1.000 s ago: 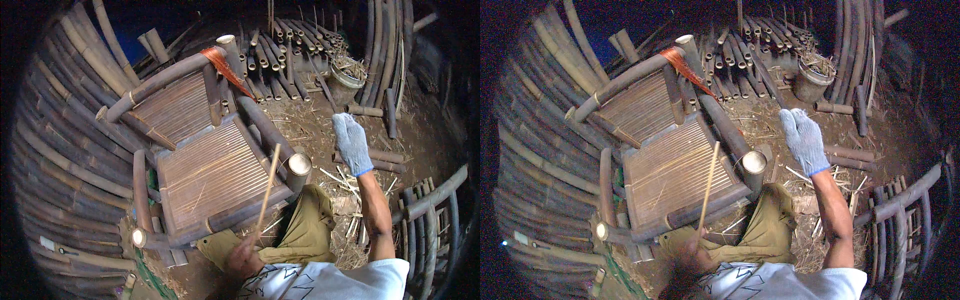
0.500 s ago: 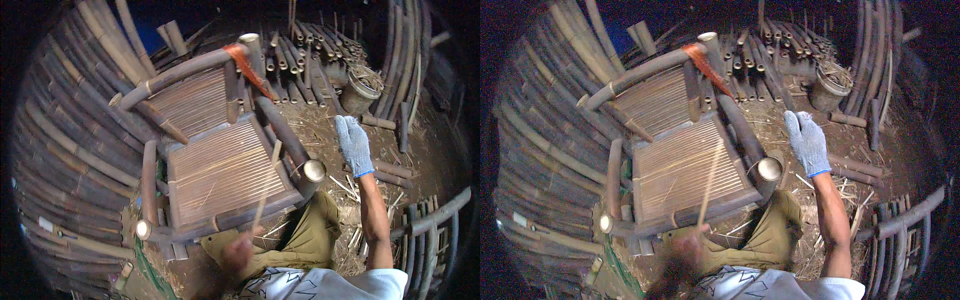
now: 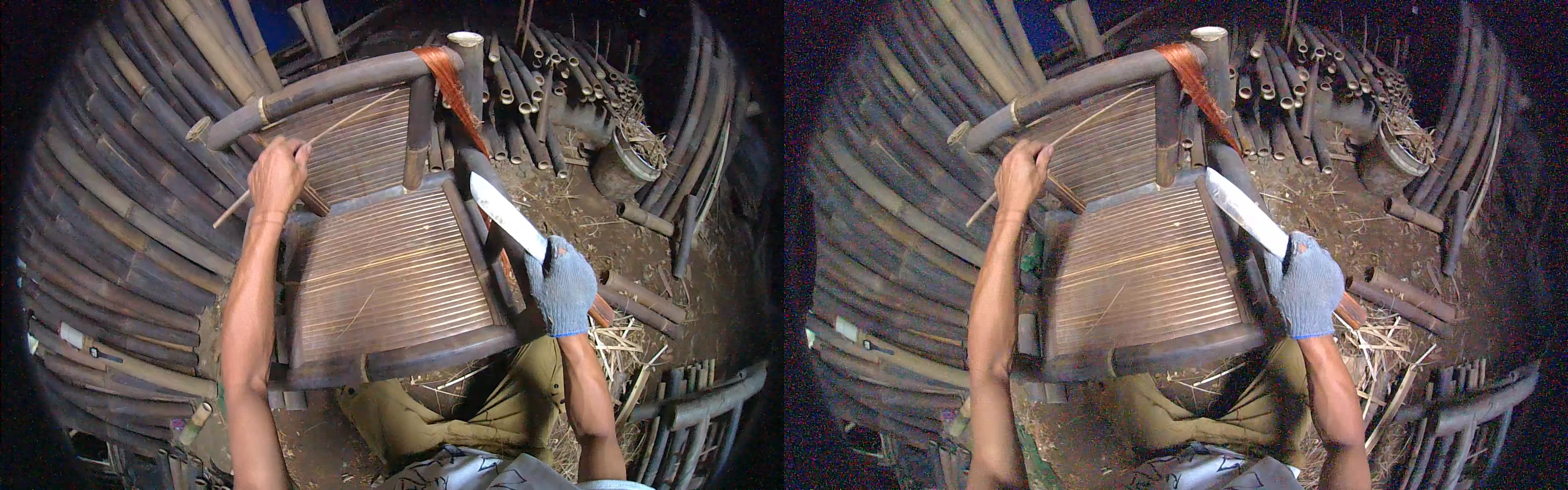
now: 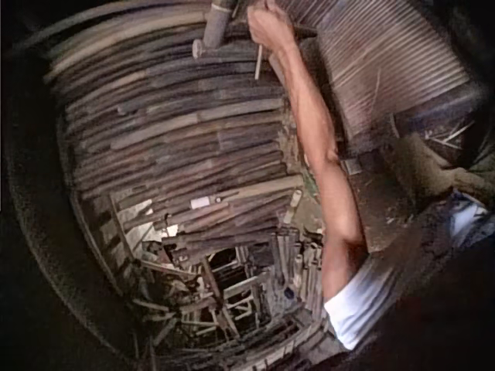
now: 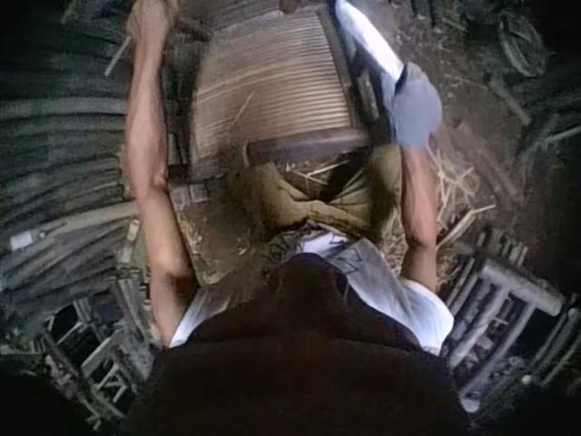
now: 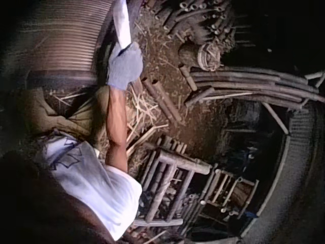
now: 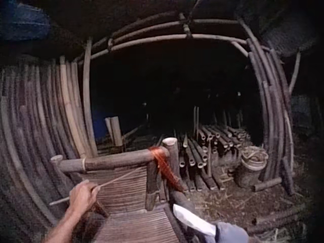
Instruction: The person assembles a bamboo chair, using a large knife to whittle down small bamboo pegs and then inserting them into holes in the chair frame, finishing by threading string through the backrest.
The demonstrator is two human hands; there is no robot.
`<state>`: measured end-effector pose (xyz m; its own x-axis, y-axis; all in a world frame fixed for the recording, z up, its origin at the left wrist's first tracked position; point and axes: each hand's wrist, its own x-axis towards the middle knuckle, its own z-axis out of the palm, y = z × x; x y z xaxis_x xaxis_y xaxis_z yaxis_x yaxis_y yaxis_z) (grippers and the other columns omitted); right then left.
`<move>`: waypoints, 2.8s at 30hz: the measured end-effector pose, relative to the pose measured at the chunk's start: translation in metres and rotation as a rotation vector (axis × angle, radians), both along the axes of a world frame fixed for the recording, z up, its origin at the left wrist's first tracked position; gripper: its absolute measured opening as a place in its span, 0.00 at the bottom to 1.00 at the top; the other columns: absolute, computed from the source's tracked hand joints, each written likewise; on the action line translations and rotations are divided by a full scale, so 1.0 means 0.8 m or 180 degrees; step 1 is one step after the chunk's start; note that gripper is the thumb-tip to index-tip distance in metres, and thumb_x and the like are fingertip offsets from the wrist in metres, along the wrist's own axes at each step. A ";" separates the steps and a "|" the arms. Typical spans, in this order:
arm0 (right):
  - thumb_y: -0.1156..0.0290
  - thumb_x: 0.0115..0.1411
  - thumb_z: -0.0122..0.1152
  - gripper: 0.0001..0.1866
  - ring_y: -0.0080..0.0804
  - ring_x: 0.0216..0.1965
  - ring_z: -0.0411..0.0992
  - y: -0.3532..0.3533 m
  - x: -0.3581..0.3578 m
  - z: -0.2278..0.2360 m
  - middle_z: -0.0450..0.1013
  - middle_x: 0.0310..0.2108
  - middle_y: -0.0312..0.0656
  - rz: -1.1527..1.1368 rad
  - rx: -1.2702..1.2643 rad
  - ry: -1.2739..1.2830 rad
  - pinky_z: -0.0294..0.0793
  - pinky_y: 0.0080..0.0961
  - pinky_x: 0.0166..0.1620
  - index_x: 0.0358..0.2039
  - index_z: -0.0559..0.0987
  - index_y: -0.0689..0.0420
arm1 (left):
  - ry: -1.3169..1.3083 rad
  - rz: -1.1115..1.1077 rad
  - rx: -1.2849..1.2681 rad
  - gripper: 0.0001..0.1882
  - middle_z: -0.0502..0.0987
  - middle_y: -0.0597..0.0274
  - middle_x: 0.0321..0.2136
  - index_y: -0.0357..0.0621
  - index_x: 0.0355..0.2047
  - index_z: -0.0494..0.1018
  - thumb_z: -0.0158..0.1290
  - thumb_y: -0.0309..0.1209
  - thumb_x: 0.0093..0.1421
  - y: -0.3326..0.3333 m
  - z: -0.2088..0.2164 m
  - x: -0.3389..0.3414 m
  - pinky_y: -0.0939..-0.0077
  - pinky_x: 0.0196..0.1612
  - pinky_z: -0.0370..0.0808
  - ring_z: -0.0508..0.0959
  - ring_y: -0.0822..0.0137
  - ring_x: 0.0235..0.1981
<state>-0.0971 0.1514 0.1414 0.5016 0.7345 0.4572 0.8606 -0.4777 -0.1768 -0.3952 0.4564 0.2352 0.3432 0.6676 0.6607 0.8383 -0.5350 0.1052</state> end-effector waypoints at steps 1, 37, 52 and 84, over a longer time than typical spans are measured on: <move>0.52 0.59 0.61 0.19 0.50 0.33 0.75 0.002 0.000 0.000 0.75 0.29 0.50 0.0012 -0.0045 0.0005 0.74 0.42 0.35 0.38 0.76 0.55 | -0.0019 -0.0011 0.0014 0.14 0.79 0.52 0.35 0.46 0.37 0.81 0.53 0.42 0.63 0.011 0.001 0.004 0.55 0.42 0.74 0.78 0.47 0.40; 0.59 0.53 0.69 0.20 0.47 0.35 0.77 0.011 0.005 -0.007 0.77 0.33 0.48 0.0252 0.0050 0.0089 0.75 0.36 0.40 0.43 0.78 0.57 | -0.0261 -0.1053 0.0835 0.11 0.80 0.59 0.30 0.48 0.32 0.82 0.58 0.41 0.59 0.167 -0.010 0.074 0.62 0.37 0.74 0.79 0.54 0.32; 0.62 0.53 0.69 0.21 0.47 0.39 0.77 0.007 0.005 -0.014 0.78 0.38 0.48 0.0286 0.0007 0.0153 0.75 0.36 0.44 0.46 0.77 0.58 | -0.6950 -0.1244 -0.0738 0.28 0.68 0.50 0.42 0.37 0.57 0.52 0.55 0.27 0.64 0.152 -0.102 0.087 0.60 0.43 0.82 0.76 0.61 0.35; 0.57 0.58 0.65 0.21 0.52 0.38 0.76 0.004 0.002 -0.016 0.77 0.36 0.52 0.0352 0.0056 0.0003 0.75 0.39 0.40 0.47 0.77 0.56 | -0.5629 -0.0411 -0.0191 0.51 0.78 0.43 0.33 0.50 0.70 0.20 0.44 0.16 0.60 0.158 -0.051 0.102 0.69 0.22 0.81 0.81 0.60 0.21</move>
